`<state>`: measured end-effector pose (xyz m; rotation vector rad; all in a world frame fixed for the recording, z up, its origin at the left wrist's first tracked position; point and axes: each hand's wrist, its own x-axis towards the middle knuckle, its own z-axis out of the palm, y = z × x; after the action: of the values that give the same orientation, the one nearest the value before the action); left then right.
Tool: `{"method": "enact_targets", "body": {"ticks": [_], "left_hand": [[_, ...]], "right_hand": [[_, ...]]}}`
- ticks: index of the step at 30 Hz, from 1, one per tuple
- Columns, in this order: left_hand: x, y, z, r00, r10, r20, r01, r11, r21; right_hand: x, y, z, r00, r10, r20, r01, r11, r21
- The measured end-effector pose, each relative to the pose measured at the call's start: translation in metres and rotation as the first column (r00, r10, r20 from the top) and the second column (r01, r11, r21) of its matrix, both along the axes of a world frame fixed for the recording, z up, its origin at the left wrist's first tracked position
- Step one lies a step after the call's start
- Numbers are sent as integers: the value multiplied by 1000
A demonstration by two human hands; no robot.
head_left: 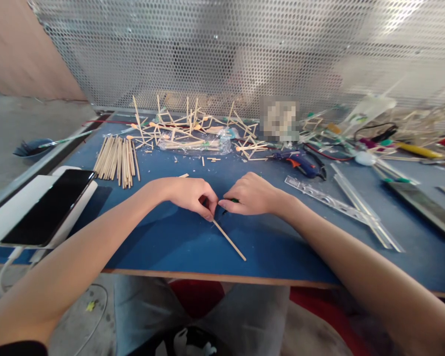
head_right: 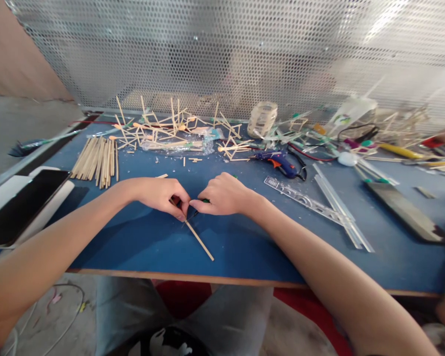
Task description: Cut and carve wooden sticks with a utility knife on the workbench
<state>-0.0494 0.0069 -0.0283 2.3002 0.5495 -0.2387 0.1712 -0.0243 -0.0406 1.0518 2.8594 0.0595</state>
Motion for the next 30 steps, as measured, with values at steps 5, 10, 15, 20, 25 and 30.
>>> {"method": "enact_targets", "body": {"ticks": [5, 10, 15, 20, 25, 30], "left_hand": [[0, -1, 0, 1000, 6, -5, -6, 1000, -17], [-1, -1, -1, 1000, 7, 5, -7, 1000, -31], [0, -2, 0, 1000, 5, -8, -5, 1000, -13], [1, -3, 2, 1000, 4, -25, -4, 1000, 12], [0, -2, 2, 1000, 1, -23, 0, 1000, 11], [0, -2, 2, 1000, 4, -21, -4, 1000, 3]], "right_hand": [[7, 7, -5, 995, -3, -96, -4, 998, -69], [7, 6, -5, 995, 1, -100, -7, 998, -57], [7, 5, -4, 996, -6, -95, 0, 998, -59], [7, 5, -4, 995, -12, -98, 6, 998, -69], [7, 5, -3, 995, -16, -98, 8, 997, -81], [8, 5, -4, 995, -15, -101, 6, 996, -84]]}}
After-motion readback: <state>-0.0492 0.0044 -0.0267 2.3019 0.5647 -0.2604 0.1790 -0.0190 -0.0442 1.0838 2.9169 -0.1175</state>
